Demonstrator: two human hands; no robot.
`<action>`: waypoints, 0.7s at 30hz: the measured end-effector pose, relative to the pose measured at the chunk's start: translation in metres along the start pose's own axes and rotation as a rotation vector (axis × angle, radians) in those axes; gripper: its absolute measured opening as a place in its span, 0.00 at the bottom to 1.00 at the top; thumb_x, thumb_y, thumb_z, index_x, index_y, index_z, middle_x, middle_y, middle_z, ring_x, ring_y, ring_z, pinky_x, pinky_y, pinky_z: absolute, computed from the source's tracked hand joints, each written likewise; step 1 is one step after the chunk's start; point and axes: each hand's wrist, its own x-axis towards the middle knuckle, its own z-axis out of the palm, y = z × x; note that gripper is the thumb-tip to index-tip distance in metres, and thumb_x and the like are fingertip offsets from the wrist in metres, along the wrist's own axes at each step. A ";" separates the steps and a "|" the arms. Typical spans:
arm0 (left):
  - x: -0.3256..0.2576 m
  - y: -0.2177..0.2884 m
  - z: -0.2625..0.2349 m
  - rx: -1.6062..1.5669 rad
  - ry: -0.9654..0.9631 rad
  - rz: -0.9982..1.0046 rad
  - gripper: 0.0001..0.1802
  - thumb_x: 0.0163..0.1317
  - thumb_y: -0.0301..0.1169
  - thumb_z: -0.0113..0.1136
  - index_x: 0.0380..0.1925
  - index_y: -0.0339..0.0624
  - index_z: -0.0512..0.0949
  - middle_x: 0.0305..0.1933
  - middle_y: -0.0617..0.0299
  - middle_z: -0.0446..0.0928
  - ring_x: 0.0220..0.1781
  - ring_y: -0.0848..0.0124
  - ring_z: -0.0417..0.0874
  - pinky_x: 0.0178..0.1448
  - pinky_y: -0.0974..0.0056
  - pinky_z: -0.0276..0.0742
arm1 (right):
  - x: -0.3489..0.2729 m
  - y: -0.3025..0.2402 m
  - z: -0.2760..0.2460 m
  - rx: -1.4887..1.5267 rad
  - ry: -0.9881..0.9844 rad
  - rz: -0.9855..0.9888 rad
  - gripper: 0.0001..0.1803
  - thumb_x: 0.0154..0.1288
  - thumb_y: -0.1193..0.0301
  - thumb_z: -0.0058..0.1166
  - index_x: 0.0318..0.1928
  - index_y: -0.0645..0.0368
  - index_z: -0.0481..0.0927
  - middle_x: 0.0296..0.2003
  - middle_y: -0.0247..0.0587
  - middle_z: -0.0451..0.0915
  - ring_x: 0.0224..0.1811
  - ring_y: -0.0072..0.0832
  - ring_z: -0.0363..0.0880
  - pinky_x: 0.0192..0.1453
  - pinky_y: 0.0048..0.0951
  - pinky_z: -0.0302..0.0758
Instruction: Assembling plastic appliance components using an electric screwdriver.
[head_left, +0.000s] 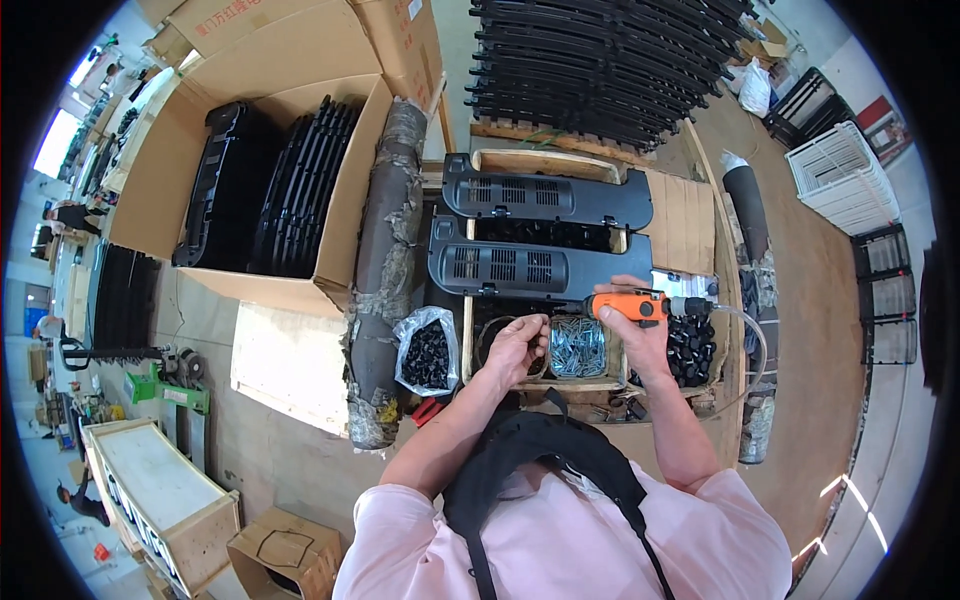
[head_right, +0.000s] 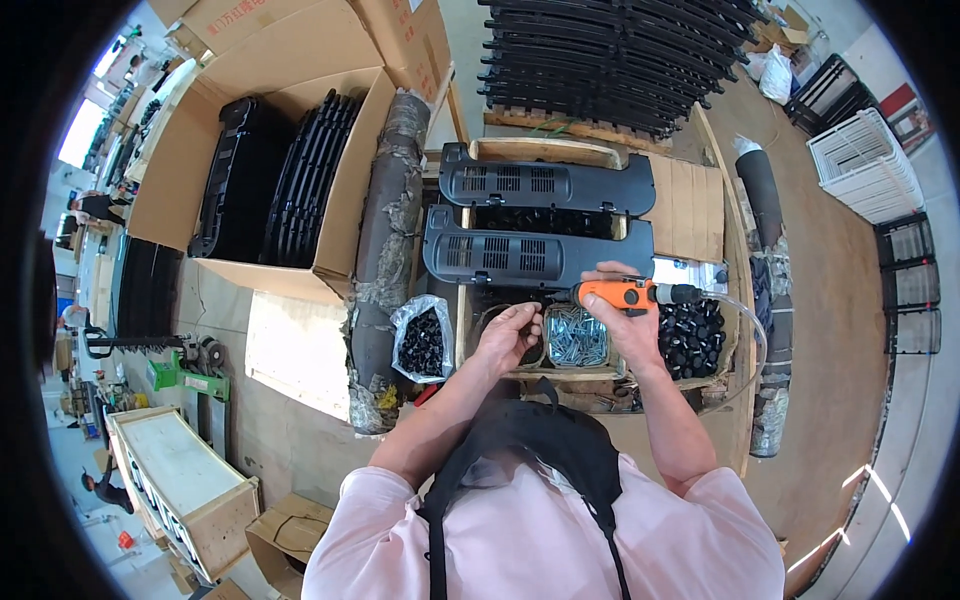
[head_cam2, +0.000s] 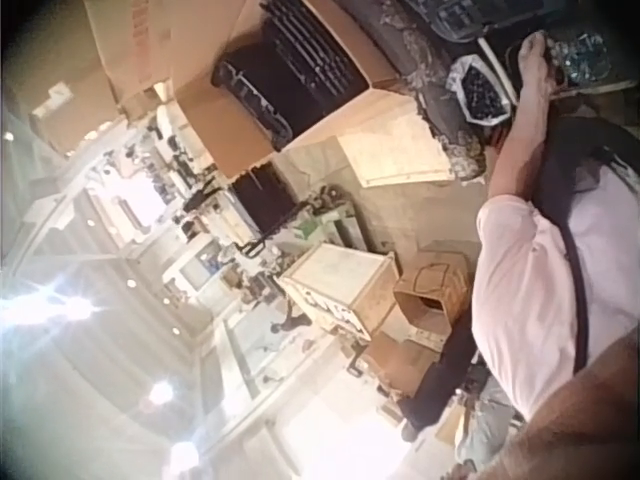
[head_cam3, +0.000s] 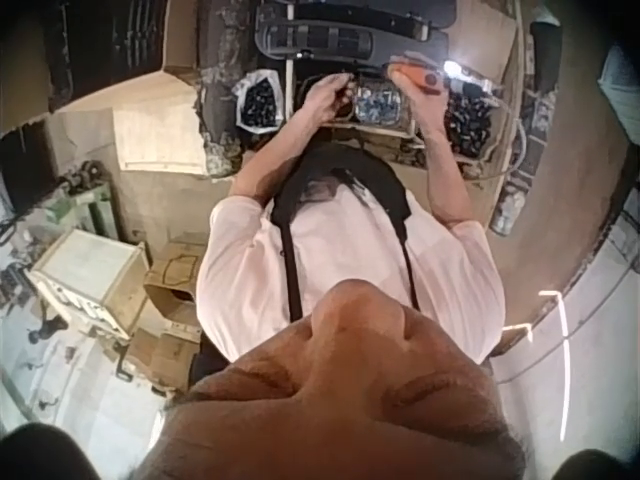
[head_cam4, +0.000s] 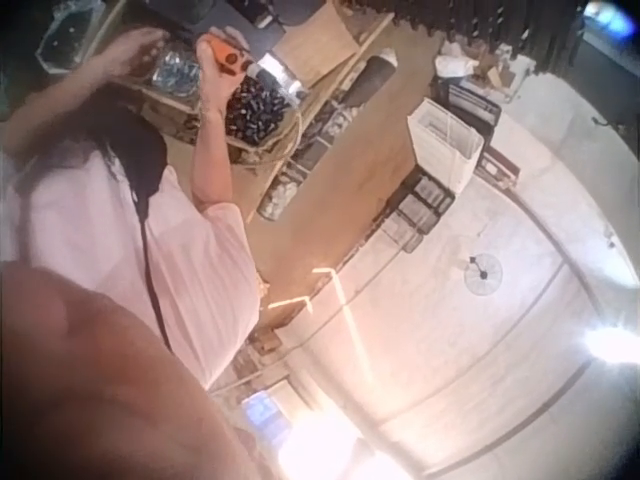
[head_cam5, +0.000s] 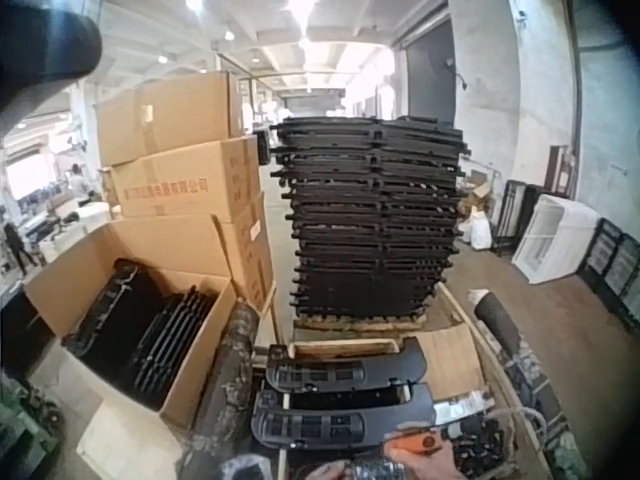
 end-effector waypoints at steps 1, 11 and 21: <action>-0.003 0.002 0.003 0.006 0.026 0.040 0.12 0.81 0.36 0.57 0.53 0.40 0.80 0.41 0.63 0.85 0.35 0.75 0.84 0.39 0.70 0.84 | -0.001 -0.003 0.005 0.006 0.012 0.016 0.29 0.64 0.74 0.70 0.64 0.63 0.75 0.55 0.49 0.86 0.57 0.30 0.84 0.66 0.34 0.81; -0.023 0.018 0.010 0.042 0.109 0.090 0.13 0.83 0.36 0.50 0.53 0.39 0.79 0.48 0.55 0.87 0.43 0.69 0.89 0.44 0.65 0.87 | 0.005 0.006 0.024 0.008 -0.072 -0.014 0.29 0.64 0.74 0.71 0.64 0.62 0.76 0.55 0.47 0.86 0.55 0.28 0.85 0.65 0.34 0.81; -0.012 0.016 0.003 -0.226 0.089 0.027 0.14 0.79 0.45 0.59 0.45 0.46 0.81 0.34 0.68 0.83 0.34 0.73 0.83 0.37 0.69 0.81 | 0.004 0.011 0.036 -0.043 -0.113 -0.027 0.29 0.64 0.74 0.69 0.64 0.63 0.75 0.55 0.49 0.86 0.56 0.30 0.85 0.64 0.35 0.82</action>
